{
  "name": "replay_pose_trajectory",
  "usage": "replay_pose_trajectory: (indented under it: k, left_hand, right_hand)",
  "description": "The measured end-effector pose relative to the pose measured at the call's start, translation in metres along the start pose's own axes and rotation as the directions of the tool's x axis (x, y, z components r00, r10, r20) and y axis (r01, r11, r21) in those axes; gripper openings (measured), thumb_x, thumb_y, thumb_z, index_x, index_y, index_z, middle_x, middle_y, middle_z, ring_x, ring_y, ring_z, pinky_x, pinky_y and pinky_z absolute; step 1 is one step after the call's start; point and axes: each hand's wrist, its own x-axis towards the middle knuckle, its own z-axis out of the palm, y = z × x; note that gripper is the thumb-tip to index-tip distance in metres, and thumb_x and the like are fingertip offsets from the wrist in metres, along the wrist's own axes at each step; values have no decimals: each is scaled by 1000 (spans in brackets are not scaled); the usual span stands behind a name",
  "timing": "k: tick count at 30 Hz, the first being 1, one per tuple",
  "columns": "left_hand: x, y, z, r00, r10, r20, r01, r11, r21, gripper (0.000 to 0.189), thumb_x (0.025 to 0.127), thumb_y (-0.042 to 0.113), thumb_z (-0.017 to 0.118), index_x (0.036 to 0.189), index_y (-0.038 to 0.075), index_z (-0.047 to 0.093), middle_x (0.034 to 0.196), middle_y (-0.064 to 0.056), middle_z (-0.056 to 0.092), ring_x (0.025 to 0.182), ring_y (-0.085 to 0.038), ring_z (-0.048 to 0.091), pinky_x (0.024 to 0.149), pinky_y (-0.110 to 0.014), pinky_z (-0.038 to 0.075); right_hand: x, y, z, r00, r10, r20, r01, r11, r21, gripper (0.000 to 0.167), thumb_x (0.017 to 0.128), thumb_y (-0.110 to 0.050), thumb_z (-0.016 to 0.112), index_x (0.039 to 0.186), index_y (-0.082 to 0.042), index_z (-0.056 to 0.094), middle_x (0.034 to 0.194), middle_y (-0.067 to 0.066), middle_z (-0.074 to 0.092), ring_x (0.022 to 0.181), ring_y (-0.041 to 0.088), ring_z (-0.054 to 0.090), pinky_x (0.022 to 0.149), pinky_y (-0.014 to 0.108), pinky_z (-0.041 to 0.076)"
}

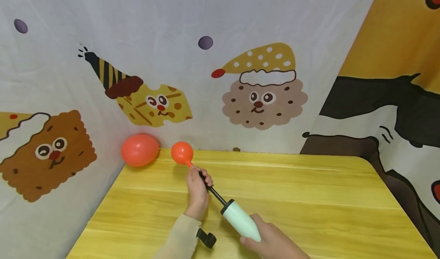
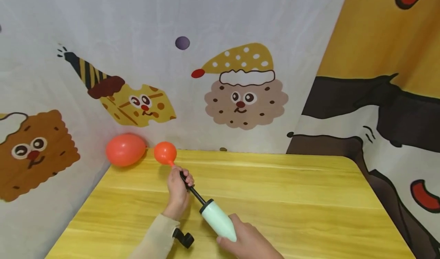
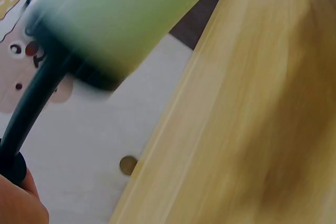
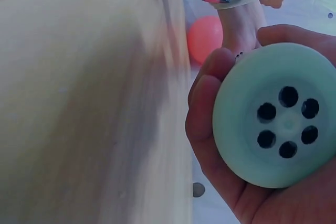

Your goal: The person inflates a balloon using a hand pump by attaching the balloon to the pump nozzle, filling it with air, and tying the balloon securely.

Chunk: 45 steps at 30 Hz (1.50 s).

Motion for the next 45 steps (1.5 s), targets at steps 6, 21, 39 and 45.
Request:
replay_pose_trajectory:
  k: [6, 21, 39, 45]
  left_hand:
    - [-17, -9, 12, 998, -49, 28, 49, 999, -5, 31, 115, 23, 26, 92, 10, 43, 72, 2, 47, 52, -7, 43, 47, -17, 39]
    - [2, 5, 8, 999, -38, 31, 38, 999, 0, 37, 115, 26, 27, 87, 9, 44, 70, 3, 46, 51, -5, 42, 45, -16, 38]
    - [-1, -3, 2, 999, -34, 23, 34, 999, 7, 31, 114, 22, 27, 91, 9, 43, 73, 1, 46, 54, -7, 42, 48, -16, 38]
    - [-16, -16, 14, 995, -83, 50, 82, 997, 10, 32, 114, 21, 27, 90, 9, 44, 73, 1, 47, 54, -7, 43, 49, -17, 39]
  right_hand:
    - [14, -11, -1, 999, -25, -47, 24, 1000, -17, 56, 97, -44, 70, 131, -3, 53, 94, -2, 63, 76, 11, 58, 65, 32, 50]
    - [4, -16, 0, 997, -20, -68, 21, 999, 24, 54, 98, -44, 69, 132, -4, 55, 93, -3, 64, 75, 11, 58, 66, 30, 49]
    - [-3, -1, 1, 999, 34, 4, -34, 999, 11, 57, 98, -43, 70, 132, 0, 51, 92, 0, 63, 74, 15, 57, 64, 34, 48]
    - [12, -8, -2, 998, -24, -52, 23, 1000, -12, 58, 99, -46, 67, 130, 0, 53, 93, -1, 64, 75, 10, 59, 64, 32, 52]
